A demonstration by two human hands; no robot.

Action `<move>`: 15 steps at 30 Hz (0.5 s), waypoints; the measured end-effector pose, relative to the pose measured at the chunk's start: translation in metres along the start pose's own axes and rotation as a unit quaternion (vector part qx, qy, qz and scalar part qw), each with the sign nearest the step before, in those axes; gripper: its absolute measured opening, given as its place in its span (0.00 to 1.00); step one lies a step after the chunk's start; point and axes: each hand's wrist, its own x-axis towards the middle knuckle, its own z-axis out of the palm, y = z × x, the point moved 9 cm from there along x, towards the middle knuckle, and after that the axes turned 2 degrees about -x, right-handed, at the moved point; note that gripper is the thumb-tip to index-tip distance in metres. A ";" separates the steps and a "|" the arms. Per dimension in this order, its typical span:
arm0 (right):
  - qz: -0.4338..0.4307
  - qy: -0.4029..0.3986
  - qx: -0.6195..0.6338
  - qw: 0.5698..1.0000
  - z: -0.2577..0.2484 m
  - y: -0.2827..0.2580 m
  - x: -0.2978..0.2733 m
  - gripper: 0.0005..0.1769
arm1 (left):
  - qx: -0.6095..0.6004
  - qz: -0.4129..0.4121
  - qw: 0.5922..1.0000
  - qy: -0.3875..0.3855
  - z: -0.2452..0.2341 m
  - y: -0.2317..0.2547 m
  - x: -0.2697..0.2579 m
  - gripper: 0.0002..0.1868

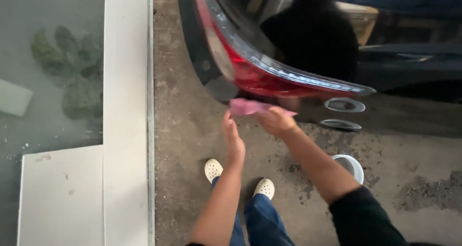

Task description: Clean the rear of the car using water and a cloth.

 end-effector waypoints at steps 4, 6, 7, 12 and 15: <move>0.199 -0.042 -0.026 0.979 -0.101 0.098 -0.025 0.31 | -0.063 -0.012 0.998 -0.002 0.016 0.033 -0.011 0.35; 0.358 0.036 -0.074 0.930 -0.220 0.174 -0.008 0.36 | -0.070 -0.001 0.997 -0.020 0.024 0.052 -0.020 0.34; 0.432 0.077 -0.096 0.893 -0.294 0.212 -0.004 0.40 | -0.074 0.007 0.996 -0.038 0.030 0.062 -0.024 0.33; 0.482 0.143 0.021 0.864 -0.400 0.305 0.088 0.35 | -0.013 0.089 0.995 -0.047 0.038 0.120 -0.025 0.32; 0.465 0.170 0.078 0.865 -0.423 0.351 0.162 0.26 | -0.019 0.105 0.993 -0.041 0.039 0.132 -0.018 0.32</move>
